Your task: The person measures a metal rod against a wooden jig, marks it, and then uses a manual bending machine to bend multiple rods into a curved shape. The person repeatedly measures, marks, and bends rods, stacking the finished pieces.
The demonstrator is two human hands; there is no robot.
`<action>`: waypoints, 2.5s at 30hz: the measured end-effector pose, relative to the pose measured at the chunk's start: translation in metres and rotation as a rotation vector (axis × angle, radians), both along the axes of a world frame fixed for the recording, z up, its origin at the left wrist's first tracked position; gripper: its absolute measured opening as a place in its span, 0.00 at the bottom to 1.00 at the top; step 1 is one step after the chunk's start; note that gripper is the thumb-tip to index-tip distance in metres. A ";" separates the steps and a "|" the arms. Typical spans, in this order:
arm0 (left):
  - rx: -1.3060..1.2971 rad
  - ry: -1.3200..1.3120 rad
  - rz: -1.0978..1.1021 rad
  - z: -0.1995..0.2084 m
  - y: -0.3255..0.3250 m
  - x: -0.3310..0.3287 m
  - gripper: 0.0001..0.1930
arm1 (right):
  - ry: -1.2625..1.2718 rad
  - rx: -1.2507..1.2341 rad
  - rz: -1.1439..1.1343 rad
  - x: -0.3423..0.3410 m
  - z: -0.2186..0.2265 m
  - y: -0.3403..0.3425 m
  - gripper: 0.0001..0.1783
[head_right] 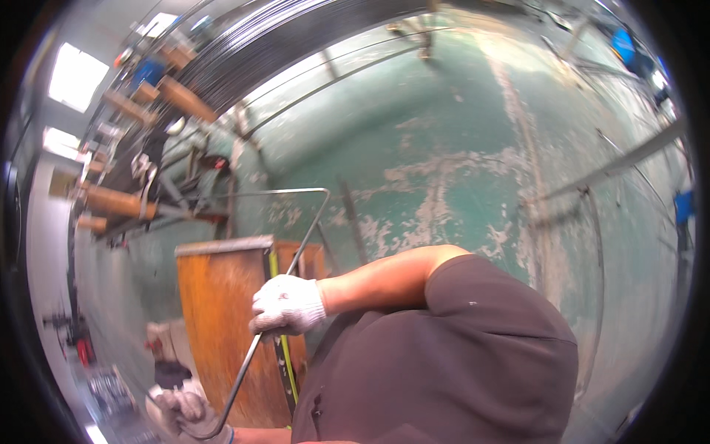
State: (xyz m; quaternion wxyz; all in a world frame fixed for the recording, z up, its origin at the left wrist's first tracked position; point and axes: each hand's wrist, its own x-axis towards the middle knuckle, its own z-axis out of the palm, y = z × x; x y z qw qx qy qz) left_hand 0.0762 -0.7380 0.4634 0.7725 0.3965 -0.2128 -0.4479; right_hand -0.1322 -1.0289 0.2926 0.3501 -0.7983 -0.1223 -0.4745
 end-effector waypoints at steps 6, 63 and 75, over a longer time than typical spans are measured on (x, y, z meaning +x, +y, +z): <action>-0.335 0.004 -0.218 0.031 -0.263 -0.097 0.10 | -0.154 0.162 -0.467 -0.108 0.017 -0.127 0.14; -0.072 -0.532 -1.573 -0.147 -1.105 -1.680 0.09 | -0.323 0.382 -2.554 -1.742 0.082 -0.542 0.26; 0.253 -0.608 -1.288 -0.243 -1.108 -1.984 0.09 | -0.348 0.408 -2.733 -2.180 0.005 -0.404 0.17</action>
